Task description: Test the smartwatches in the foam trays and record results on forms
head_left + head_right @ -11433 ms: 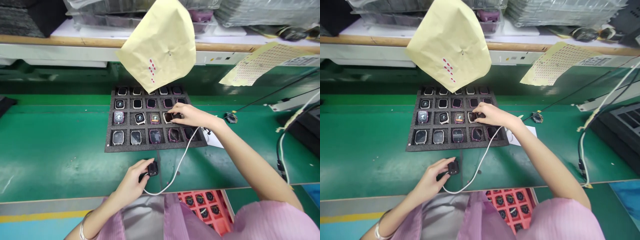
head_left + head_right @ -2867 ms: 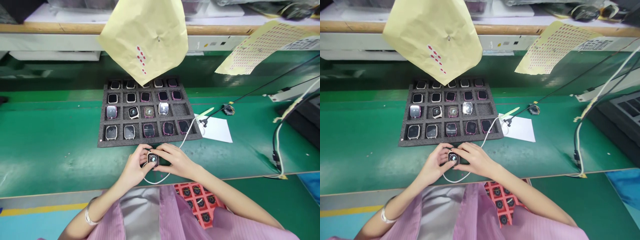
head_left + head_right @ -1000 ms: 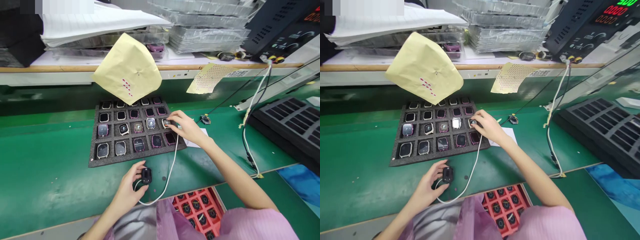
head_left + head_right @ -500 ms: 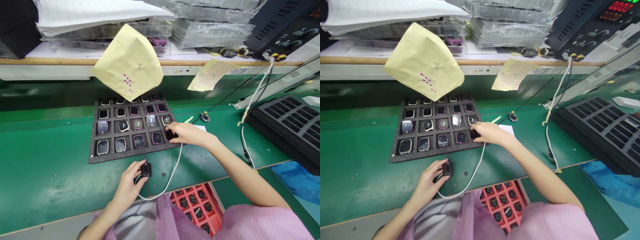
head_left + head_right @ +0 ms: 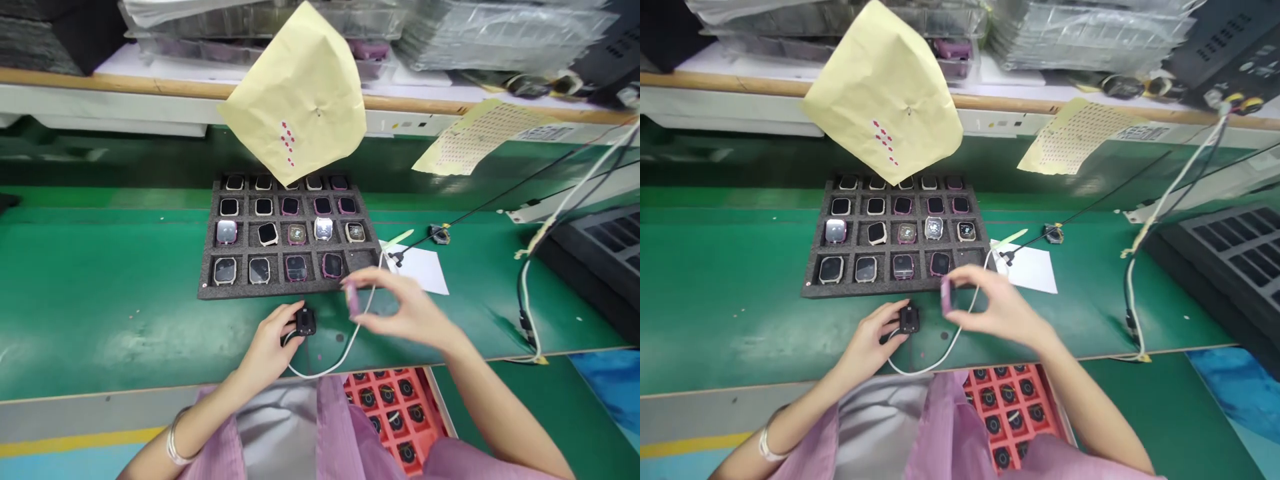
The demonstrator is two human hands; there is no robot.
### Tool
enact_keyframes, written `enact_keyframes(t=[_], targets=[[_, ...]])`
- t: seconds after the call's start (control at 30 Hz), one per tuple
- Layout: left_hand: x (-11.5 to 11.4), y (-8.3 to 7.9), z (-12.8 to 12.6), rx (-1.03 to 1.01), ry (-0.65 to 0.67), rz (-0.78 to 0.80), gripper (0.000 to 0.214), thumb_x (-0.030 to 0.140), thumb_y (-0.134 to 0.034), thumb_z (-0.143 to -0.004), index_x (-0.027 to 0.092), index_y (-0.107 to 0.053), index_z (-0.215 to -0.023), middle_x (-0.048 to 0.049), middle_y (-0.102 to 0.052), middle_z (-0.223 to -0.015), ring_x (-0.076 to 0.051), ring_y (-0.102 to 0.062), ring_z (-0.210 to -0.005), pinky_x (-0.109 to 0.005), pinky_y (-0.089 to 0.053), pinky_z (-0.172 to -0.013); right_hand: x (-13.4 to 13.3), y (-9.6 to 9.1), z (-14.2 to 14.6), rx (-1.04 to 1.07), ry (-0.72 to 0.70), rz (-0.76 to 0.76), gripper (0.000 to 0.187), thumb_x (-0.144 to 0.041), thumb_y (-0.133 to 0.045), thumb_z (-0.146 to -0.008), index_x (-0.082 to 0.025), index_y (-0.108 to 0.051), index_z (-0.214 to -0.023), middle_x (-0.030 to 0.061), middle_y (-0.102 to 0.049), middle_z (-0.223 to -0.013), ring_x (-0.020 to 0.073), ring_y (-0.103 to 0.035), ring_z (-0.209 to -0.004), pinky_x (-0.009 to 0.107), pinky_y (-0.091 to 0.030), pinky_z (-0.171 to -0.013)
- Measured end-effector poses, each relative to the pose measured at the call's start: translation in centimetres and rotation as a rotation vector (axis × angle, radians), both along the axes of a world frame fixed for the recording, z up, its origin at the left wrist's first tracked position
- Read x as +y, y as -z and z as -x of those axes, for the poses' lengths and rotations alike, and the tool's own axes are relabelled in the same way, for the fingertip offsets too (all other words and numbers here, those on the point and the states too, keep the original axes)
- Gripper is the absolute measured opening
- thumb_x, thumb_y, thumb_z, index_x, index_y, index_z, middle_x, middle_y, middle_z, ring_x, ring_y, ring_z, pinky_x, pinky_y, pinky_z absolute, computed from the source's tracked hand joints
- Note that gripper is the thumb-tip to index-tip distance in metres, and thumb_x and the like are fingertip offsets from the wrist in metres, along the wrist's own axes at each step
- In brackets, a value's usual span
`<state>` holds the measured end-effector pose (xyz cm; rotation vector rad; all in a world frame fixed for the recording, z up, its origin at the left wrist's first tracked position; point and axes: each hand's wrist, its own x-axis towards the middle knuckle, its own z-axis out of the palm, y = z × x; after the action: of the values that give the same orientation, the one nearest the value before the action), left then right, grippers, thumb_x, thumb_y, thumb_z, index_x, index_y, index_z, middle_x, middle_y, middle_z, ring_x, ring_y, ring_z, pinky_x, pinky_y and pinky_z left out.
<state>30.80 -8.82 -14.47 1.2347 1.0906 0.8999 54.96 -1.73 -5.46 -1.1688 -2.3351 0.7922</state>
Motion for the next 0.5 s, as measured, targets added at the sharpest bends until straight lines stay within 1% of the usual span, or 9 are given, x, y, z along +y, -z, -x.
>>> enact_keyframes(t=[0.03, 0.1, 0.17, 0.23, 0.3, 0.4, 0.5], targets=[[0.1, -0.1, 0.0, -0.002, -0.004, 0.001, 0.056, 0.004, -0.056, -0.076, 0.024, -0.055, -0.127, -0.005, -0.057, -0.119, -0.017, -0.061, -0.109, -0.038, -0.051, -0.1, -1.1, 0.7, 1.3, -0.02, -0.09, 0.017, 0.041, -0.029, -0.07, -0.077, -0.02, -0.056, -0.114, 0.008, -0.067, -0.107, 0.024, -0.065, -0.095, 0.037, -0.054, -0.082], [0.1, 0.0, 0.0, -0.007, -0.006, 0.005, 0.058, 0.003, -0.055, -0.075, 0.024, -0.054, -0.128, -0.006, -0.057, -0.122, -0.019, -0.059, -0.112, -0.038, -0.051, -0.1, -2.8, 2.4, 3.7, -0.075, -0.178, -0.071, 0.038, -0.026, -0.066, -0.08, -0.018, -0.055, -0.115, 0.0108, -0.066, -0.11, 0.0261, -0.064, -0.097, 0.041, -0.053, -0.084], [0.1, 0.1, 0.0, -0.019, -0.001, 0.004, 0.06, 0.002, -0.054, -0.074, 0.025, -0.053, -0.129, -0.0065, -0.056, -0.125, -0.02, -0.058, -0.115, -0.038, -0.05, -0.101, -3.6, 4.0, 5.2, -0.094, -0.185, -0.137, 0.038, -0.025, -0.064, -0.082, -0.017, -0.053, -0.117, 0.0139, -0.063, -0.117, 0.0281, -0.062, -0.104, 0.044, -0.053, -0.086], [0.1, 0.4, 0.0, -0.042, 0.013, 0.001, 0.063, 0.001, -0.052, -0.073, 0.025, -0.05, -0.131, -0.0071, -0.054, -0.128, -0.02, -0.057, -0.117, -0.038, -0.05, -0.101, -3.8, 5.0, 5.7, -0.098, -0.174, -0.167, 0.041, -0.025, -0.064, -0.083, -0.015, -0.051, -0.12, 0.016, -0.059, -0.123, 0.0287, -0.06, -0.109, 0.044, -0.053, -0.088], [0.0, 0.4, 0.2, -0.063, 0.024, 0.014, 0.069, 0.0, -0.052, -0.071, 0.024, -0.045, -0.135, -0.0081, -0.054, -0.128, -0.02, -0.058, -0.115, -0.038, -0.05, -0.101, -3.6, 5.3, 5.7, -0.129, -0.178, -0.197, 0.042, -0.024, -0.064, -0.084, -0.014, -0.05, -0.123, 0.0163, -0.06, -0.122, 0.0287, -0.06, -0.108, 0.044, -0.053, -0.088], [0.0, 0.1, 0.3, -0.114, 0.036, 0.059, 0.075, -0.002, -0.052, -0.069, 0.022, -0.039, -0.138, -0.0082, -0.054, -0.123, -0.018, -0.059, -0.111, -0.036, -0.047, -0.103, -3.4, 5.1, 5.6, -0.191, -0.198, -0.23, 0.04, -0.024, -0.064, -0.085, -0.014, -0.052, -0.122, 0.0152, -0.064, -0.114, 0.0292, -0.062, -0.102, 0.045, -0.054, -0.085], [0.1, -0.6, 0.1, -0.158, 0.016, 0.105, 0.068, 0.002, -0.059, -0.07, 0.021, -0.041, -0.134, -0.0067, -0.054, -0.117, -0.017, -0.06, -0.107, -0.034, -0.047, -0.102, -3.4, 5.2, 5.7, -0.186, -0.19, -0.224, 0.039, -0.026, -0.067, -0.085, -0.012, -0.053, -0.119, 0.0155, -0.065, -0.112, 0.0299, -0.062, -0.1, 0.045, -0.054, -0.082]])
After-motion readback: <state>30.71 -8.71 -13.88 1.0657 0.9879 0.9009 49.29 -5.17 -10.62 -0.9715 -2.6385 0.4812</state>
